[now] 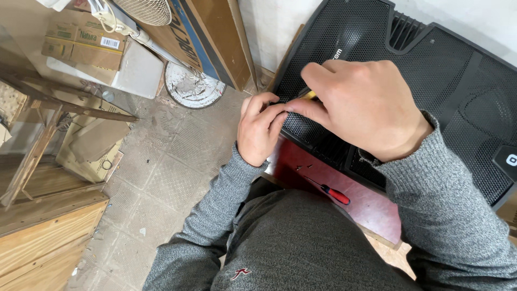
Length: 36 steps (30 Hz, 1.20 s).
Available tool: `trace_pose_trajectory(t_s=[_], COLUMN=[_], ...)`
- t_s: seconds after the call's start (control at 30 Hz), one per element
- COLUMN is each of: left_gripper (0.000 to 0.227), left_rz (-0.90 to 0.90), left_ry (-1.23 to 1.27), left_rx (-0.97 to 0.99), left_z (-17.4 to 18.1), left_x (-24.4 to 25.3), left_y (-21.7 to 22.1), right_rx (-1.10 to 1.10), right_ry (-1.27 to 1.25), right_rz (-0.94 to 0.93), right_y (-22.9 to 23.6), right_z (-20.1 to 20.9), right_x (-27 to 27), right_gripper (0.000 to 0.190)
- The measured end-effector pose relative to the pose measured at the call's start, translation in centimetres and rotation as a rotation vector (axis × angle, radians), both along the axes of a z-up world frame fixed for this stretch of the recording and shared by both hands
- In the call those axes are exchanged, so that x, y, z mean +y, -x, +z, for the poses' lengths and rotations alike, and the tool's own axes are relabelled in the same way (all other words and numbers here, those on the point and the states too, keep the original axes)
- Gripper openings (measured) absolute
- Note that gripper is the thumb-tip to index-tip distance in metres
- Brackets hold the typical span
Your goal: The person uses a screwdriver to remove screws from the back panel of a black Panasonic device. They unscrew multiple fasteners, place them on the table, and continue removing additional screws from different locations on the device.
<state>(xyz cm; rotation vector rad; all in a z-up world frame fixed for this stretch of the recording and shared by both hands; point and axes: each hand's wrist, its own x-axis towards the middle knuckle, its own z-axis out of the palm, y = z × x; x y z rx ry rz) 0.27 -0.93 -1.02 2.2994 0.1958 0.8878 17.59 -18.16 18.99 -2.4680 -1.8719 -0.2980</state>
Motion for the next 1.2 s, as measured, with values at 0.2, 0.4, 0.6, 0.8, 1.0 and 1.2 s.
trace_pose_trajectory(t_s=[0.2, 0.4, 0.6, 0.8, 1.0, 1.2], left_gripper=[0.029, 0.018, 0.009, 0.014, 0.021, 0.034], left_rz=[-0.042, -0.003, 0.02, 0.051, 0.065, 0.124], left_ry=[0.175, 0.165, -0.02, -0.283, -0.398, -0.537], left_rx=[0.03, -0.003, 0.131, 0.338, 0.413, 0.465], left_z=[-1.5, -1.3, 0.6, 0.2, -1.3, -1.7], left_x=[0.3, 0.0, 0.2, 1.0, 2.0, 2.4], left_y=[0.6, 0.4, -0.1, -1.3, -1.9, -2.4], right_rx=[0.146, 0.32, 0.452, 0.861, 1.111, 1.552], right_ry=[-0.005, -0.138, -0.343, -0.688, -0.986, -1.286], right_rz=[0.103, 0.137, -0.089, -0.588, -0.602, -0.039], right_y=[-1.2, -3.0, -2.7, -3.0, -6.5, -3.1], right_z=[-0.4, 1.8, 3.7, -2.9, -17.4, -21.3], right_x=[-0.9, -4.4, -13.4, -25.7, -43.5, -50.0], right_gripper=[0.047, 0.042, 0.035, 0.036, 0.068, 0.059])
